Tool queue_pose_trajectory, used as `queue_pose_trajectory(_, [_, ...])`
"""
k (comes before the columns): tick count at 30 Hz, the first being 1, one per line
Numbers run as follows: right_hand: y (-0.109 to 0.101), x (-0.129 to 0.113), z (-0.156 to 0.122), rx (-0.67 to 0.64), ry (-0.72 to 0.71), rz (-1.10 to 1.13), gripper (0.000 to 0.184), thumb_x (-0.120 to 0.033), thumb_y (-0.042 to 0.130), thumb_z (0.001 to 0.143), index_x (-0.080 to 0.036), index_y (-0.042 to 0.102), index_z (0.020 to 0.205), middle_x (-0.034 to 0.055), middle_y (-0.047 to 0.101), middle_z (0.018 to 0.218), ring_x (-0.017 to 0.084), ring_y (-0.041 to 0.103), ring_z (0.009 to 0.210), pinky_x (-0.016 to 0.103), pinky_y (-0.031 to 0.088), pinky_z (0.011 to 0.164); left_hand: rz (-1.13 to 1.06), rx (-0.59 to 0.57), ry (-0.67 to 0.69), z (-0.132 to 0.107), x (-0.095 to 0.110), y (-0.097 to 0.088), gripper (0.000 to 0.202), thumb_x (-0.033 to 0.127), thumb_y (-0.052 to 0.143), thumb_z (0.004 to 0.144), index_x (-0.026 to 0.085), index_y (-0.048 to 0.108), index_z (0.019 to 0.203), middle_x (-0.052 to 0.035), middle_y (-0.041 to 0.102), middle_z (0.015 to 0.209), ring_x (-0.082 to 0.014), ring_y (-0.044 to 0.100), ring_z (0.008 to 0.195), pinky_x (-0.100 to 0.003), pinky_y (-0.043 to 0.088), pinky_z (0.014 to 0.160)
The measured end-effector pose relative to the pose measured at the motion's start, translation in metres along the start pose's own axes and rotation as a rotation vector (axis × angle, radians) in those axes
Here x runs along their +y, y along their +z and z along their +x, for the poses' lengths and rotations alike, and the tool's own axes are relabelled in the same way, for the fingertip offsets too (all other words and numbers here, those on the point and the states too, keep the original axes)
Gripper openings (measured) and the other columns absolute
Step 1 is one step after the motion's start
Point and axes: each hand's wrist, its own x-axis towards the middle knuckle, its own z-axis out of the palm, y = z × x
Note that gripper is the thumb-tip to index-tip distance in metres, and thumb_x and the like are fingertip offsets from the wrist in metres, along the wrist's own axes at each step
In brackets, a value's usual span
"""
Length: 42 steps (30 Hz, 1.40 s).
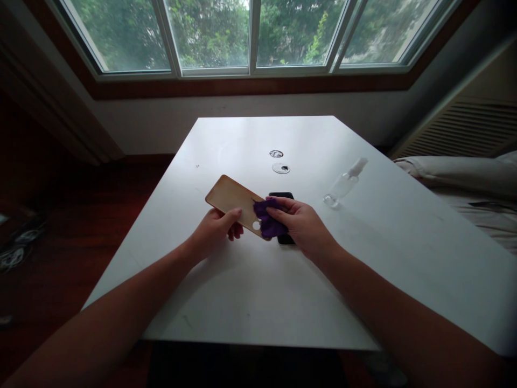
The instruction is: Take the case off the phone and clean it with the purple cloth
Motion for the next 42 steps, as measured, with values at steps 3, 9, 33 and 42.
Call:
queue_pose_trajectory(3, [0.000,-0.002,-0.001,-0.018,0.031,0.009,0.045,-0.033,0.086,0.074,-0.019,0.073,0.115,0.0093,0.077,0.103,0.021,0.074,0.075,0.032,0.064,0.059,-0.017,-0.012,0.014,0.001,-0.001,-0.004,0.038,0.045,0.062,0.091,0.011,0.063,0.074,-0.0035,0.058,0.060,-0.0118,0.052,0.053,-0.024,0.043,0.052])
queue_pose_trajectory(9, [0.002,-0.006,-0.003,-0.021,0.068,-0.010,0.044,-0.032,0.087,0.072,-0.020,0.074,0.112,0.0097,0.077,0.106,0.021,0.073,0.071,0.032,0.063,0.053,0.042,-0.051,0.044,0.002,-0.006,-0.007,0.040,0.045,0.064,0.092,0.012,0.060,0.070,-0.0031,0.056,0.060,-0.0092,0.047,0.051,-0.023,0.037,0.050])
queue_pose_trajectory(33, [0.008,-0.007,-0.008,-0.130,0.043,0.002,0.045,-0.029,0.083,0.075,-0.020,0.073,0.118,0.0059,0.076,0.112,0.018,0.072,0.089,0.029,0.059,0.080,0.034,-0.156,-0.002,-0.002,-0.005,0.007,0.051,0.062,0.068,0.085,0.012,0.060,0.085,-0.0025,0.060,0.061,-0.0112,0.054,0.049,-0.022,0.043,0.045])
queue_pose_trajectory(42, [0.012,-0.004,-0.009,-0.286,0.137,0.023,0.049,-0.021,0.086,0.070,-0.017,0.069,0.116,0.0063,0.076,0.106,0.020,0.073,0.097,0.033,0.059,0.091,0.089,0.051,0.086,0.000,-0.001,0.005,0.046,0.058,0.062,0.092,0.012,0.065,0.088,-0.0004,0.057,0.062,-0.0099,0.051,0.050,-0.021,0.042,0.046])
